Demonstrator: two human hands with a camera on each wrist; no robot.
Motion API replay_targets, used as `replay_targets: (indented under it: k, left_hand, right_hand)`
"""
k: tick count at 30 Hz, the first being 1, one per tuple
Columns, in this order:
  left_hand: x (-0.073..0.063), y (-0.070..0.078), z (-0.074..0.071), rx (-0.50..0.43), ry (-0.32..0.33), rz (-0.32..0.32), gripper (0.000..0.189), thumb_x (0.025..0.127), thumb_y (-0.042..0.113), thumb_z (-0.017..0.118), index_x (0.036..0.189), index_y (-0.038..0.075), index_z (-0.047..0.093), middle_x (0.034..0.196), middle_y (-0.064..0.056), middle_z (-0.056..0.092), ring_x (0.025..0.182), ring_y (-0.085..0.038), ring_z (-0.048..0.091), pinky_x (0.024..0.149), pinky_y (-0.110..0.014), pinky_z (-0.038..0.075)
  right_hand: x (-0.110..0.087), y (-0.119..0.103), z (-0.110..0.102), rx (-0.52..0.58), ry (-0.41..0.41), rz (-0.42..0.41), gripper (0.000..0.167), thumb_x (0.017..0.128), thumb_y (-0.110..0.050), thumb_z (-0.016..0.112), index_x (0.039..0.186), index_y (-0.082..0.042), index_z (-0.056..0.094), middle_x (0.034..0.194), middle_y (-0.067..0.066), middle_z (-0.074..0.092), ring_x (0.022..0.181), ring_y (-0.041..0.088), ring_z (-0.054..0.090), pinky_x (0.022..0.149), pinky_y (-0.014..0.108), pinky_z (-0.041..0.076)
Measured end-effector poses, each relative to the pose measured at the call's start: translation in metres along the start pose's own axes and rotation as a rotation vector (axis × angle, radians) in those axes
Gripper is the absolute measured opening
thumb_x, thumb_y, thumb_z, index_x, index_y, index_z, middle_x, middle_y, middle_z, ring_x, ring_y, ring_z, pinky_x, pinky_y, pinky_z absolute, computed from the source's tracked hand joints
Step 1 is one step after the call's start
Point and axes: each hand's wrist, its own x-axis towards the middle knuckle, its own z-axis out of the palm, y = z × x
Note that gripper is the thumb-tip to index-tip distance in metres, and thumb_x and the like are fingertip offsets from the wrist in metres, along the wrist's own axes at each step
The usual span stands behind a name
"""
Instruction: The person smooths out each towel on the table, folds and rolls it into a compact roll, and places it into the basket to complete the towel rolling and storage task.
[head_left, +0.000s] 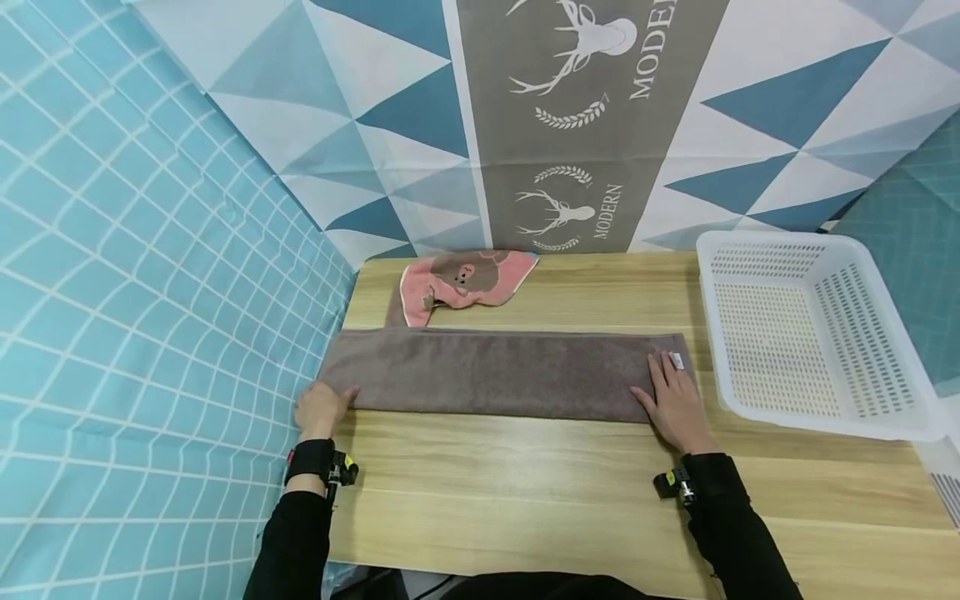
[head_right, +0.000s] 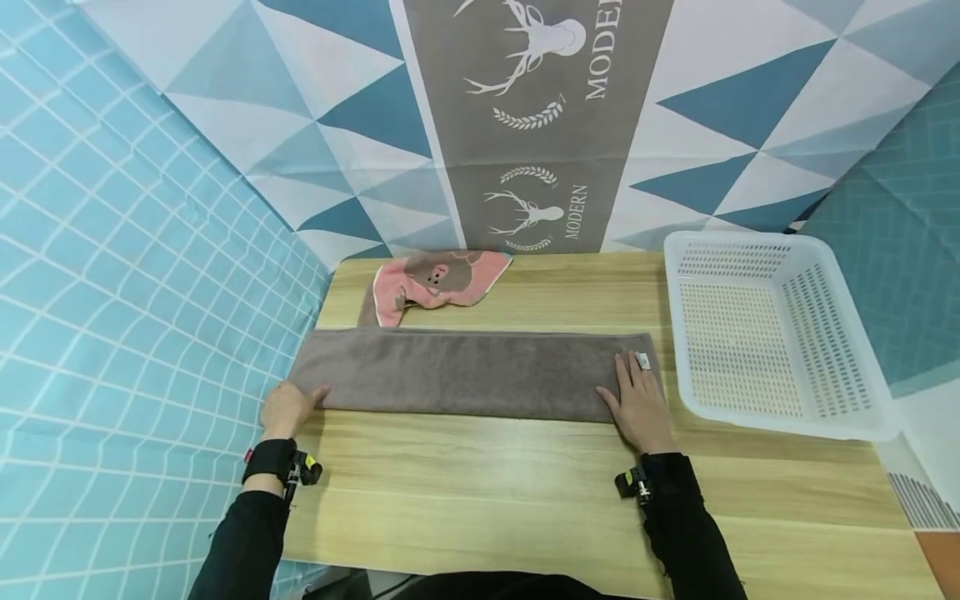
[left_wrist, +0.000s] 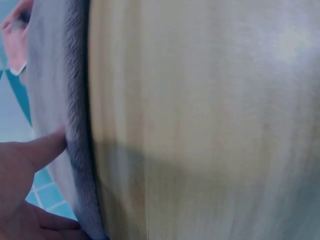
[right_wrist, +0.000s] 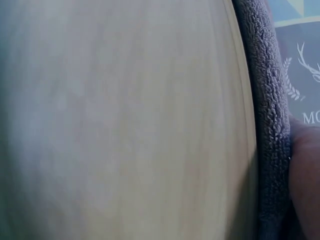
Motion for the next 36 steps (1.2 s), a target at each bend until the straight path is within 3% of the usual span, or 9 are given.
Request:
replay_targets:
  k: [5,11,14,18,21,24,29,34,36]
  left_hand:
    - [0.005,-0.007,-0.004,-0.08,0.005,-0.074,0.076,0.086,0.055,0.07,0.104,-0.018,0.059,0.099,-0.037,0.061,0.08,-0.044,0.063,0.061,-0.047,0.051]
    - [0.004,-0.01,0.007,-0.354,0.213,-0.093,0.044,0.097,0.024,0.059,0.12,-0.013,0.055,0.114,-0.035,0.056,0.102,-0.051,0.056,0.086,-0.059,0.047]
    - [0.002,-0.013,0.017,-0.467,0.289,0.009,0.027,0.097,0.013,0.059,0.114,-0.008,0.059,0.114,-0.029,0.055,0.101,-0.046,0.054,0.087,-0.055,0.045]
    - [-0.001,-0.012,0.028,-0.427,0.317,0.221,0.013,0.091,0.002,0.066,0.1,-0.002,0.058,0.117,-0.024,0.051,0.101,-0.041,0.052,0.084,-0.052,0.043]
    - [-0.002,-0.008,0.033,-0.35,0.287,0.35,0.015,0.087,-0.001,0.069,0.096,-0.001,0.056,0.131,-0.026,0.049,0.111,-0.044,0.053,0.087,-0.053,0.043]
    - [-0.001,-0.005,0.037,-0.308,0.227,0.396,0.016,0.09,0.009,0.069,0.097,-0.001,0.059,0.143,-0.028,0.045,0.124,-0.046,0.049,0.097,-0.055,0.043]
    - [0.001,0.004,0.037,-0.355,0.219,0.335,0.036,0.101,0.031,0.057,0.098,-0.004,0.067,0.134,-0.028,0.055,0.12,-0.045,0.053,0.099,-0.055,0.044]
    - [0.003,0.006,0.036,-0.506,0.223,0.176,0.026,0.099,0.02,0.062,0.113,-0.001,0.058,0.111,-0.023,0.059,0.099,-0.038,0.058,0.082,-0.049,0.047]
    - [0.002,0.006,0.034,-0.573,0.188,0.111,0.034,0.095,0.015,0.065,0.121,-0.001,0.051,0.114,-0.022,0.057,0.104,-0.038,0.057,0.084,-0.049,0.048]
  right_hand:
    - [-0.001,0.003,-0.004,-0.001,-0.047,0.009,0.071,0.104,-0.035,0.049,0.153,0.008,0.022,0.156,0.037,0.017,0.144,0.051,0.02,0.12,0.054,0.011]
    - [0.002,0.002,-0.001,0.007,-0.046,0.012,0.071,0.104,-0.037,0.048,0.154,0.007,0.021,0.157,0.036,0.016,0.145,0.05,0.019,0.12,0.054,0.011]
    - [0.002,0.002,0.0,0.009,-0.039,0.003,0.07,0.105,-0.036,0.048,0.154,0.007,0.022,0.157,0.036,0.017,0.144,0.051,0.019,0.12,0.055,0.011]
    - [0.001,0.001,0.0,0.0,-0.037,0.012,0.07,0.104,-0.034,0.05,0.152,0.009,0.024,0.155,0.038,0.018,0.144,0.052,0.02,0.118,0.057,0.014]
    - [0.002,-0.002,-0.002,0.004,-0.026,0.026,0.068,0.103,-0.03,0.053,0.15,0.011,0.027,0.153,0.04,0.021,0.142,0.053,0.021,0.116,0.061,0.017]
    - [0.004,-0.008,-0.004,0.016,-0.026,0.049,0.066,0.101,-0.026,0.055,0.148,0.013,0.029,0.152,0.041,0.022,0.14,0.055,0.021,0.114,0.063,0.019]
    - [0.003,-0.014,-0.007,0.038,-0.037,0.082,0.064,0.101,-0.021,0.055,0.147,0.015,0.029,0.152,0.042,0.02,0.139,0.057,0.02,0.113,0.065,0.017]
    - [0.002,-0.016,-0.006,0.029,-0.019,0.053,0.062,0.102,-0.02,0.054,0.147,0.015,0.03,0.151,0.043,0.021,0.139,0.057,0.022,0.113,0.065,0.018]
    - [0.003,-0.017,-0.004,0.032,-0.018,0.043,0.062,0.102,-0.021,0.054,0.147,0.015,0.03,0.151,0.043,0.022,0.139,0.056,0.022,0.113,0.064,0.018]
